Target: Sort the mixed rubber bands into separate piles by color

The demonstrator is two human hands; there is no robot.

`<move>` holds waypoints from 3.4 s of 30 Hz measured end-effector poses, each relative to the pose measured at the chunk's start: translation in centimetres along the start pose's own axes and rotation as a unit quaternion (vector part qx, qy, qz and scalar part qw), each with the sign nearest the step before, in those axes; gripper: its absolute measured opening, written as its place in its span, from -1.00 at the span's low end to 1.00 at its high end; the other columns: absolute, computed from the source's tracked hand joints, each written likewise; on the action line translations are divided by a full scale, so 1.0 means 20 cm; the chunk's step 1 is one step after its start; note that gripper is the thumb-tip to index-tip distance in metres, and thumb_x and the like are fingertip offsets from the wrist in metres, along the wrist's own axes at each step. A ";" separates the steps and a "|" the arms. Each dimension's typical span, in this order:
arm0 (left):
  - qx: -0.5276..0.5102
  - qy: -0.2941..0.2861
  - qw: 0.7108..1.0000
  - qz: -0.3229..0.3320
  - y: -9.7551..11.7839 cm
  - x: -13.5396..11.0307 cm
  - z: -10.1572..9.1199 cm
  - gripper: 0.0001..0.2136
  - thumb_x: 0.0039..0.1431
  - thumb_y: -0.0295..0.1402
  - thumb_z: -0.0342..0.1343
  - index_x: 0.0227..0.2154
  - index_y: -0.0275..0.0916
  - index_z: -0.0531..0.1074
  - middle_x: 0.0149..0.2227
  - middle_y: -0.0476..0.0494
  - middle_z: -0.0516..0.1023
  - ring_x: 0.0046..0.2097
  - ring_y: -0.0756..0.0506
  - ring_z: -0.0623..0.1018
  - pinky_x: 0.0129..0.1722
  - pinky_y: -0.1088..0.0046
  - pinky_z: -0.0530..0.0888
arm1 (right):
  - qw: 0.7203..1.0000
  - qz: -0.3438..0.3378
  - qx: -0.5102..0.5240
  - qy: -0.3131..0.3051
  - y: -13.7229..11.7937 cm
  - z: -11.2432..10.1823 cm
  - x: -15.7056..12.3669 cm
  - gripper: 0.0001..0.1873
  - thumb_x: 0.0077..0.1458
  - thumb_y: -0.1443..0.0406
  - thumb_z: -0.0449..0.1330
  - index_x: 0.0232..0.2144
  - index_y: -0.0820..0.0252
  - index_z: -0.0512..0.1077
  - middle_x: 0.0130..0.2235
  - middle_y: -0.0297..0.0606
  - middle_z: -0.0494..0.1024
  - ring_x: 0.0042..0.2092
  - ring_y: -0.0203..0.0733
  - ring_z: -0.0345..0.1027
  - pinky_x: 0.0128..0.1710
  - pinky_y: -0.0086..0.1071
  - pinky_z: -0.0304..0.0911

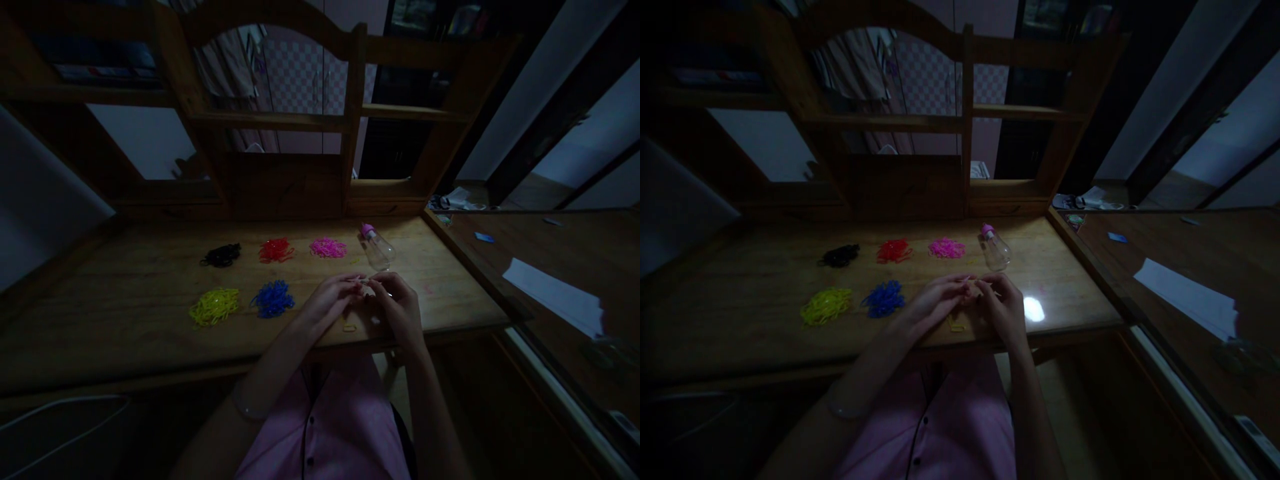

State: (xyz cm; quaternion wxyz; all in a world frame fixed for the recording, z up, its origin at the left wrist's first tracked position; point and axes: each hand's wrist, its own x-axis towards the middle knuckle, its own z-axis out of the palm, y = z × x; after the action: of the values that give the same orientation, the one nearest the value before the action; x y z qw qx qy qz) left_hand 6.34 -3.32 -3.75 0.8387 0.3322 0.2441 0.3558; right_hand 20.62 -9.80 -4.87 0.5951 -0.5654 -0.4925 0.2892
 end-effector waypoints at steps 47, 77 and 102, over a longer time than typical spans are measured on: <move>0.546 -0.040 0.812 0.202 0.05 -0.06 -0.07 -0.92 0.12 -0.44 0.11 -0.46 -0.14 0.42 -0.39 -0.08 0.44 -0.27 -0.15 0.38 -0.11 0.39 0.29 | 0.994 0.032 0.040 0.092 0.02 -0.01 0.00 -0.67 0.16 0.05 0.15 -0.39 0.20 0.47 -0.59 -0.46 0.20 -0.54 -0.35 0.05 -0.54 -0.47 -0.02; -0.090 0.090 0.992 0.023 0.04 -0.28 -0.07 -0.76 0.04 -0.66 0.03 -0.26 -0.42 0.53 -0.24 -0.27 0.61 -0.20 -0.04 0.60 -0.11 0.53 0.50 | 0.924 -0.022 -0.360 -0.130 -0.04 -0.12 -0.06 -0.87 0.23 0.28 0.04 -0.34 0.13 0.37 -0.25 -0.22 0.48 -0.23 -0.15 0.41 -0.27 -0.34 0.22; -0.360 0.085 0.928 -0.051 0.09 -0.30 0.03 -0.68 0.29 -0.43 -0.18 -0.19 -0.48 0.47 -0.18 -0.39 0.55 -0.13 -0.10 0.58 -0.11 0.45 0.54 | 0.956 -0.136 -0.260 -0.015 -0.34 0.09 -0.17 -0.84 0.22 0.23 0.14 -0.21 0.06 0.51 -0.09 -0.19 0.51 -0.22 -0.16 0.40 -0.27 -0.33 0.29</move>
State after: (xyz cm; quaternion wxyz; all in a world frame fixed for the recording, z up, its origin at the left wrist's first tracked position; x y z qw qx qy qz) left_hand 2.18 -7.15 -1.02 0.8948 -0.0362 0.1869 0.4039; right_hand 16.27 -13.52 0.61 0.4536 -0.6240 -0.6318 0.0755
